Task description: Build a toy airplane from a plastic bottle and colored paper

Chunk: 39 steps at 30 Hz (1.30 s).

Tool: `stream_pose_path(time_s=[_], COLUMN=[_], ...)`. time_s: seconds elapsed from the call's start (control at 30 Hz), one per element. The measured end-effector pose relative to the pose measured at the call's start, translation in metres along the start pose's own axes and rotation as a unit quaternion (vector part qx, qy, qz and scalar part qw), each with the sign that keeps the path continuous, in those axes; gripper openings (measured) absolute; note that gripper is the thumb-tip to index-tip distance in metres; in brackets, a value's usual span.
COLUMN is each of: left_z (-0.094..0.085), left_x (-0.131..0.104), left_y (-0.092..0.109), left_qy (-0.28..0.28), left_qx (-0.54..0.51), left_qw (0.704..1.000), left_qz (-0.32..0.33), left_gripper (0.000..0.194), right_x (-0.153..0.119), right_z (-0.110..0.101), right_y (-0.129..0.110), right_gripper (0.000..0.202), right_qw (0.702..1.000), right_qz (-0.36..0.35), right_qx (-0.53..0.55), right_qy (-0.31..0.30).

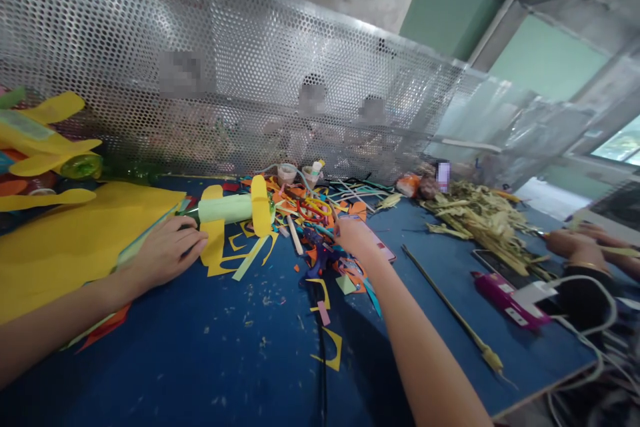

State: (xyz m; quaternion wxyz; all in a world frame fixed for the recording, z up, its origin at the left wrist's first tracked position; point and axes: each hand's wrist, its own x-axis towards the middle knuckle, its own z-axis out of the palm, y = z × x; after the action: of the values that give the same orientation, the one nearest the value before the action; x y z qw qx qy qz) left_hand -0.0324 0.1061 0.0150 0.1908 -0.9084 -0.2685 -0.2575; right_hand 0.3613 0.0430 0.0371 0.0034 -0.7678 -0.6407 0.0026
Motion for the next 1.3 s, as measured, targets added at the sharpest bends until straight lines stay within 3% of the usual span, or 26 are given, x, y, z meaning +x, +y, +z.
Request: stream_pose_path(time_s=[0.17,0.33,0.5,0.63,0.9,1.17,1.3], left_z=[0.003,0.003,0.001,0.0,0.003,0.003,0.002], left_x=[-0.002,-0.001,-0.001,-0.001,-0.002,-0.002,-0.001], left_y=[-0.001,-0.001,0.001,0.002,-0.001,-0.001,0.0], left_qy=[-0.01,-0.01,-0.009,-0.013,-0.009,-0.006,0.003], left_qx=[-0.007,0.004,0.005,-0.004,-0.017,-0.014,-0.034], left_qw=[1.0,1.0,1.0,1.0,1.0,1.0,0.999], left_qz=[-0.001,0.004,0.0,-0.007,0.001,-0.003,-0.008], left_gripper=[0.03,0.03,0.031,0.032,0.033,0.035,0.036], right_x=[0.0,-0.002,-0.004,-0.005,0.011,0.009,0.011], right_z=[0.001,-0.007,-0.006,-0.003,0.004,0.009,0.012], right_y=[0.004,-0.003,-0.012,-0.01,-0.01,-0.008,-0.009], right_gripper=[0.01,0.018,0.011,0.013,0.033,0.028,0.021], right_qw=[1.0,0.998,0.998,0.997,0.996,0.995,0.993], right_qz=[0.009,0.022,-0.034,-0.045,-0.003,-0.041,-0.025], right_qx=[0.006,0.024,0.059,0.062,0.042,0.045,0.059], right_qy=[0.018,0.056,0.007,0.001,0.082,0.081,0.099])
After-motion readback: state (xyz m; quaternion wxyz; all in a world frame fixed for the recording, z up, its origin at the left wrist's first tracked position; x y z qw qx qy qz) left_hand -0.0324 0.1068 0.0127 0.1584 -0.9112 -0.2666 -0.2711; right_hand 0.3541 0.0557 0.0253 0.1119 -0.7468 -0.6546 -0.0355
